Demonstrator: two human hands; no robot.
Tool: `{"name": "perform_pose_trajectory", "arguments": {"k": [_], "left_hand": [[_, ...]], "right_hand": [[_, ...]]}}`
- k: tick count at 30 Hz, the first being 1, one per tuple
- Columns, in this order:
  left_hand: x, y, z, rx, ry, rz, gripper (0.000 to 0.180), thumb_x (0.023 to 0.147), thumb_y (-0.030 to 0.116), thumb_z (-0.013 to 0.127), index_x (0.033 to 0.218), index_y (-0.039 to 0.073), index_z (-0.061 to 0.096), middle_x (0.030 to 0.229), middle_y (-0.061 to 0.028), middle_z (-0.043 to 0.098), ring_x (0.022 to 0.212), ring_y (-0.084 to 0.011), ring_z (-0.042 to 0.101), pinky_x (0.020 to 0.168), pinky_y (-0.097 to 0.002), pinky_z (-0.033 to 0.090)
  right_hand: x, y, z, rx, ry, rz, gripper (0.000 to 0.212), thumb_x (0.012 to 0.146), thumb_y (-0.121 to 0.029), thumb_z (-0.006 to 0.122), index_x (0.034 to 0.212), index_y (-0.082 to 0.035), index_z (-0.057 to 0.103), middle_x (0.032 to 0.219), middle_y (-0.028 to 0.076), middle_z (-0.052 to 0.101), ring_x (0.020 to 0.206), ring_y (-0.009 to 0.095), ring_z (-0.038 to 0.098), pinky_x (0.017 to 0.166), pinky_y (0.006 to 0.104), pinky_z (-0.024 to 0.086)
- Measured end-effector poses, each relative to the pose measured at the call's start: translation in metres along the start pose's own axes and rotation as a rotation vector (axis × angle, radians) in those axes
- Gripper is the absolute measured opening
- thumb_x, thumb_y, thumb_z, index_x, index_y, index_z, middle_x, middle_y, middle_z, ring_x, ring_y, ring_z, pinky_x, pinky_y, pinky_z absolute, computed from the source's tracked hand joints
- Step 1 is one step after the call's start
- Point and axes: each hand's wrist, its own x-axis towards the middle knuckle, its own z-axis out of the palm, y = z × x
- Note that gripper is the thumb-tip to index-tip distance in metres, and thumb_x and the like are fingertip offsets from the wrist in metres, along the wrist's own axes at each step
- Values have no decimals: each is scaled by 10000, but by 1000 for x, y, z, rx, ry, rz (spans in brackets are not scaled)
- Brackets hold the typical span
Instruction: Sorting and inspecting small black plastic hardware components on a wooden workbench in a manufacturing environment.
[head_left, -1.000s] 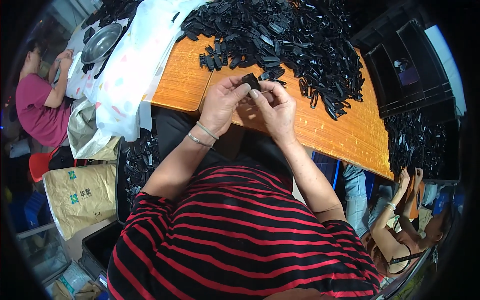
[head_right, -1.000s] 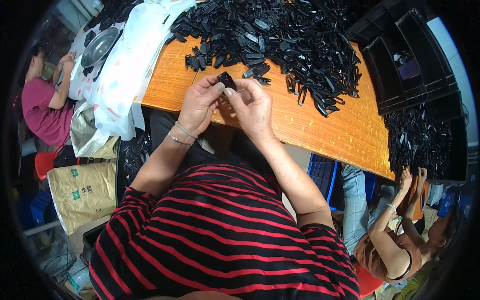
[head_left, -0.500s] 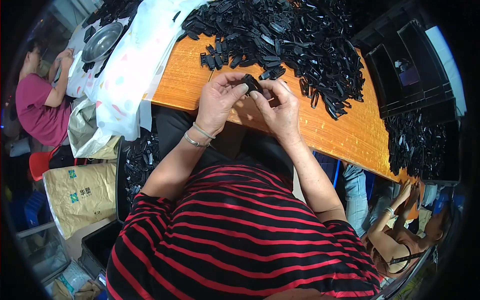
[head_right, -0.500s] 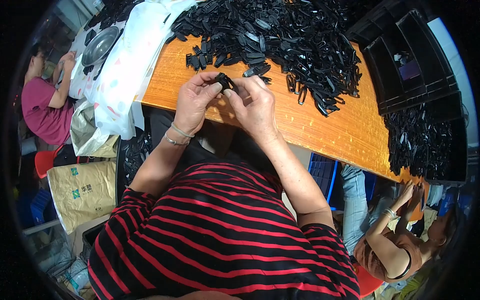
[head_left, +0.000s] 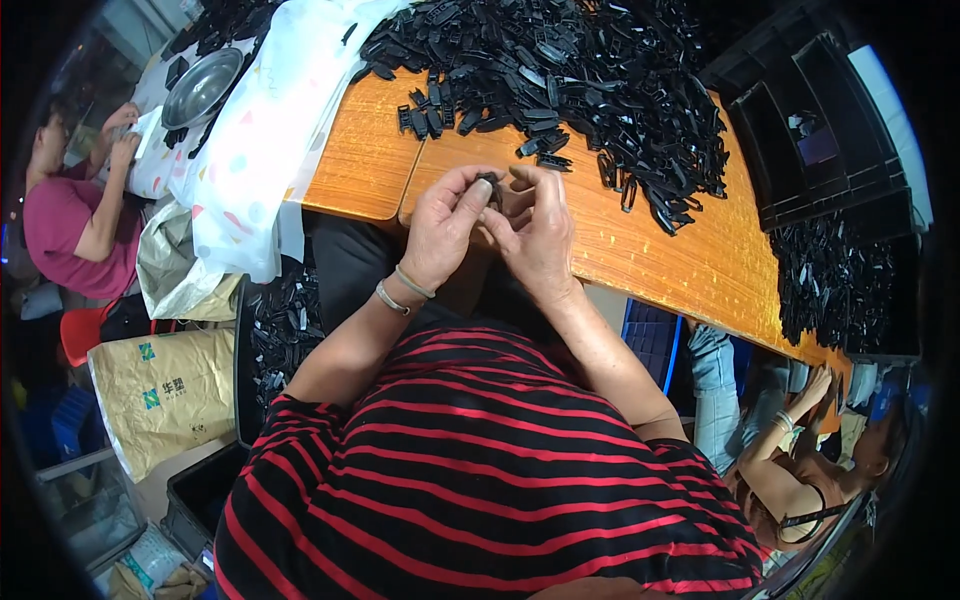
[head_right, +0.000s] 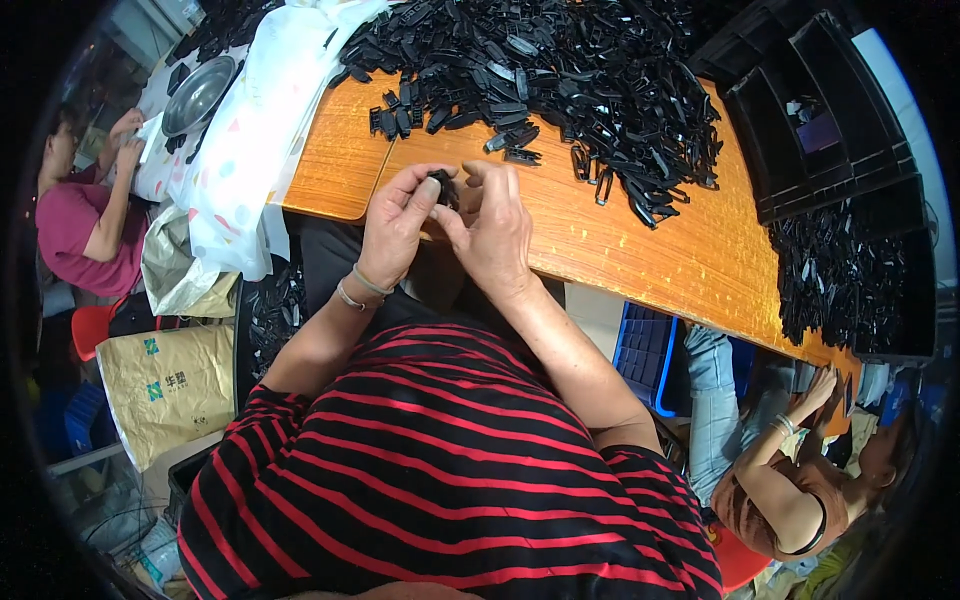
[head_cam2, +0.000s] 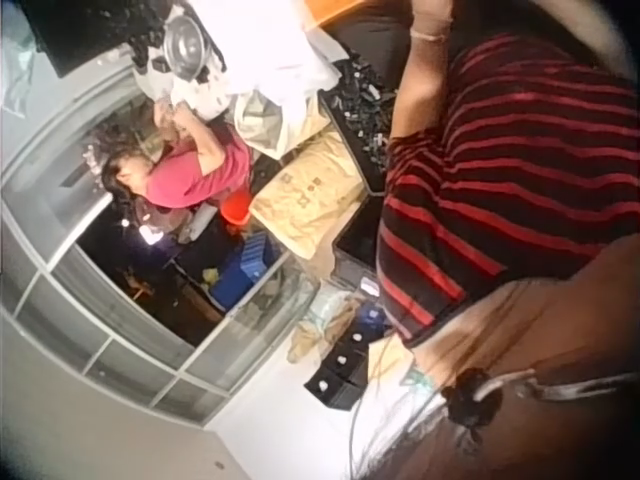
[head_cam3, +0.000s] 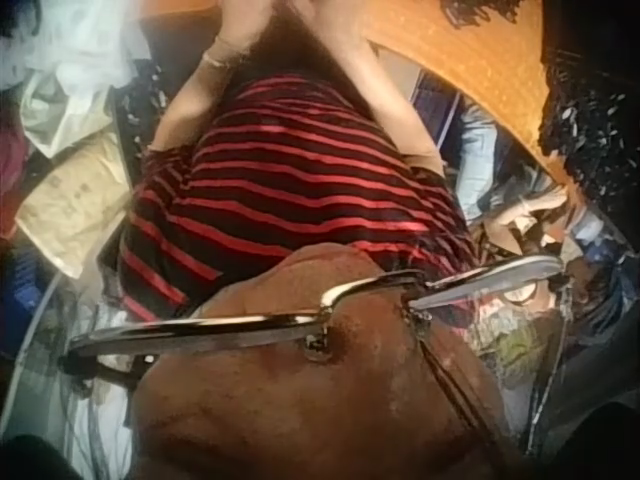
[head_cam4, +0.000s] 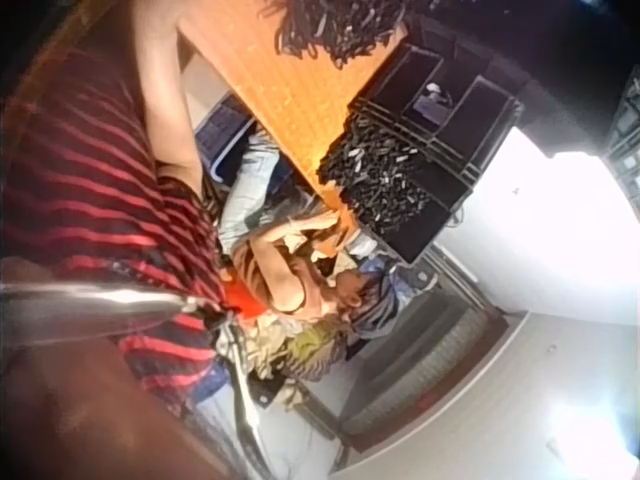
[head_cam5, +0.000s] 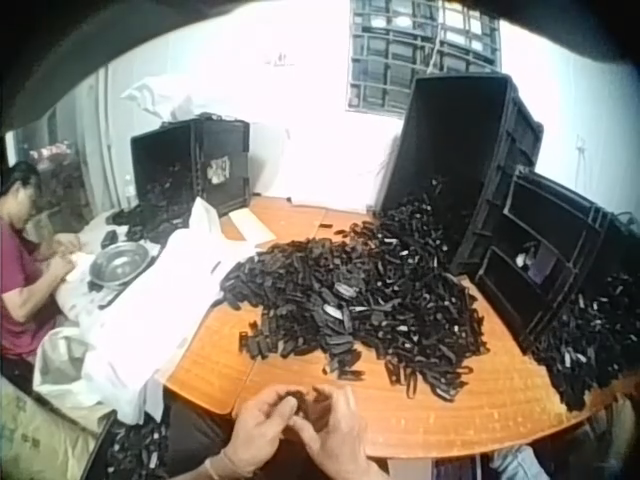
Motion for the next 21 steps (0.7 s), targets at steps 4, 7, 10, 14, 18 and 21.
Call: {"name": "perform_pose_trajectory", "arguments": {"k": [4, 7, 10, 14, 18, 21], "left_hand": [[-2, 4, 1, -57, -84, -1, 258, 1014, 257, 497, 1044, 19, 592, 978, -28, 619, 884, -81, 570, 804, -221, 456], [-6, 7, -2, -74, -122, 10, 265, 1008, 273, 509, 1029, 20, 588, 964, -22, 607, 847, -83, 558, 791, -216, 452], [-11, 14, -5, -55, -104, 28, 271, 1007, 281, 511, 987, 23, 589, 898, -16, 596, 805, -84, 544, 736, -213, 441], [-24, 28, -16, -1, -23, -93, 299, 1016, 291, 485, 921, 29, 593, 805, -10, 574, 729, -83, 521, 667, -213, 421], [-52, 49, -91, 444, 4, -221, 311, 1005, 264, 482, 868, 17, 612, 759, -32, 587, 698, -125, 548, 668, -255, 443], [-75, 82, -128, 1523, -9, -464, 195, 925, 192, 599, 935, 15, 678, 857, -118, 674, 774, -245, 639, 738, -318, 478]], "right_hand": [[-3, 2, 3, 4, -82, -116, 497, 762, -72, 752, 1210, -24, 542, 1003, 133, 551, 811, 266, 600, 664, 325, 502], [-8, -9, 5, 154, -127, -62, 476, 770, -54, 725, 1209, -19, 544, 1029, 145, 548, 854, 290, 585, 688, 337, 493], [-12, -14, 13, 179, -126, -66, 457, 778, -49, 702, 1205, -18, 545, 1027, 154, 544, 853, 297, 575, 689, 353, 484], [-16, -29, 19, 191, -251, 26, 422, 781, -115, 723, 1161, -26, 562, 1000, 146, 555, 828, 313, 578, 705, 361, 479], [-10, -20, 0, 133, -488, -51, 435, 773, -251, 775, 1116, -57, 591, 948, 123, 580, 814, 256, 631, 684, 348, 501], [2, 14, -30, 11, -351, -90, 336, 800, -192, 758, 1080, -50, 638, 916, 114, 625, 771, 222, 642, 687, 334, 515]]}}
